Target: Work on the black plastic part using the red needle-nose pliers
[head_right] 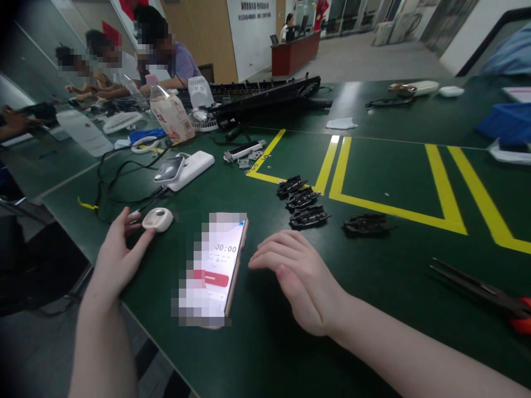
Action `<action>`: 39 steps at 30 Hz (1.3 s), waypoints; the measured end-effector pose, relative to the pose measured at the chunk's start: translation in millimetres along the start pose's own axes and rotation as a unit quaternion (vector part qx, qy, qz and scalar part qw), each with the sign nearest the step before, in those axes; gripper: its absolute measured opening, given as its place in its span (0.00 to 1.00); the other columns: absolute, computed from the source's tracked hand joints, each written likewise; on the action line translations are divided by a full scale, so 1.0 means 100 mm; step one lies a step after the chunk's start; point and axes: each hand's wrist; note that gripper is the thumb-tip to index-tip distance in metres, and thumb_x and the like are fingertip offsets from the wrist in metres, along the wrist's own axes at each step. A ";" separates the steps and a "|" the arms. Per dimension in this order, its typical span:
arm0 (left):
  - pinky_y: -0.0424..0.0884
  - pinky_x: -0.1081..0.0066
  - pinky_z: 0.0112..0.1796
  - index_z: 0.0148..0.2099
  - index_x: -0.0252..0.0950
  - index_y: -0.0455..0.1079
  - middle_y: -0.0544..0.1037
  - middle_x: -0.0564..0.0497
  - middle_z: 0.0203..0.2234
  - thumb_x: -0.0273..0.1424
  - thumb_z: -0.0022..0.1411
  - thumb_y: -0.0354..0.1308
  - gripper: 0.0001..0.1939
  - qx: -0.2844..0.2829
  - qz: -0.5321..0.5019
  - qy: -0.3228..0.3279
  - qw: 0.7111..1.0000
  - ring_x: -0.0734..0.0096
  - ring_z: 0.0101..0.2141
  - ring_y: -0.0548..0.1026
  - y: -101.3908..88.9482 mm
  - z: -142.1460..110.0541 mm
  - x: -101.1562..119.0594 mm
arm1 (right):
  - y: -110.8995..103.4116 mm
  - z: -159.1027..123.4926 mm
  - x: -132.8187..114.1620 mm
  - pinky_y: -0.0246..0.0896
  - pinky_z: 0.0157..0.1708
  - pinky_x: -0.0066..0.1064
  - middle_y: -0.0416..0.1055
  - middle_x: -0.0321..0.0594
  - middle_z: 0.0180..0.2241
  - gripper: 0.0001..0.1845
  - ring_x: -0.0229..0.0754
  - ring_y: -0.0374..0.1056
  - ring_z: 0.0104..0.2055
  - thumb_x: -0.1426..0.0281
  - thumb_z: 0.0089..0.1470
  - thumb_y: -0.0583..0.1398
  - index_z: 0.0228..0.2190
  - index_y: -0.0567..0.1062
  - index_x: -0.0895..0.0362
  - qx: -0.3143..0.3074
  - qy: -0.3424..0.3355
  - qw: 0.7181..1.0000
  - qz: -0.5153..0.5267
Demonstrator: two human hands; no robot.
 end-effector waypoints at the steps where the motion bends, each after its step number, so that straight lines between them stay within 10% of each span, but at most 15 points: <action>1: 0.74 0.52 0.48 0.70 0.38 0.49 0.68 0.40 0.58 0.53 0.64 0.52 0.40 -0.001 -0.001 -0.002 1.000 0.50 0.52 0.72 0.00 0.00 0.00 | 0.00 0.00 0.00 0.53 0.52 0.41 0.76 0.39 0.41 0.24 0.42 0.67 0.48 0.64 0.67 0.40 0.42 0.74 0.52 -0.001 -0.010 1.000 -0.001; 14: 0.66 0.48 0.55 0.59 0.36 0.66 0.73 0.41 0.54 0.54 0.64 0.47 0.32 -0.027 0.045 0.028 0.998 0.46 0.54 0.69 -0.03 0.03 -0.04 | 0.04 0.00 0.03 0.53 0.51 0.41 0.73 0.38 0.33 0.21 0.40 0.66 0.40 0.68 0.66 0.42 0.34 0.72 0.56 -0.043 -0.055 0.998 0.003; 39: 0.69 0.46 0.51 0.54 0.39 0.69 0.74 0.43 0.51 0.55 0.61 0.49 0.30 -0.036 0.067 0.016 0.997 0.43 0.51 0.71 0.00 0.07 -0.12 | 0.02 0.08 -0.11 0.56 0.37 0.34 0.73 0.40 0.31 0.22 0.37 0.64 0.35 0.65 0.67 0.45 0.30 0.73 0.59 -0.168 -0.024 0.981 -0.091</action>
Point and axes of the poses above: each hand's wrist, its own z-axis towards the middle knuckle, its own y-axis out of the palm, x = y × z
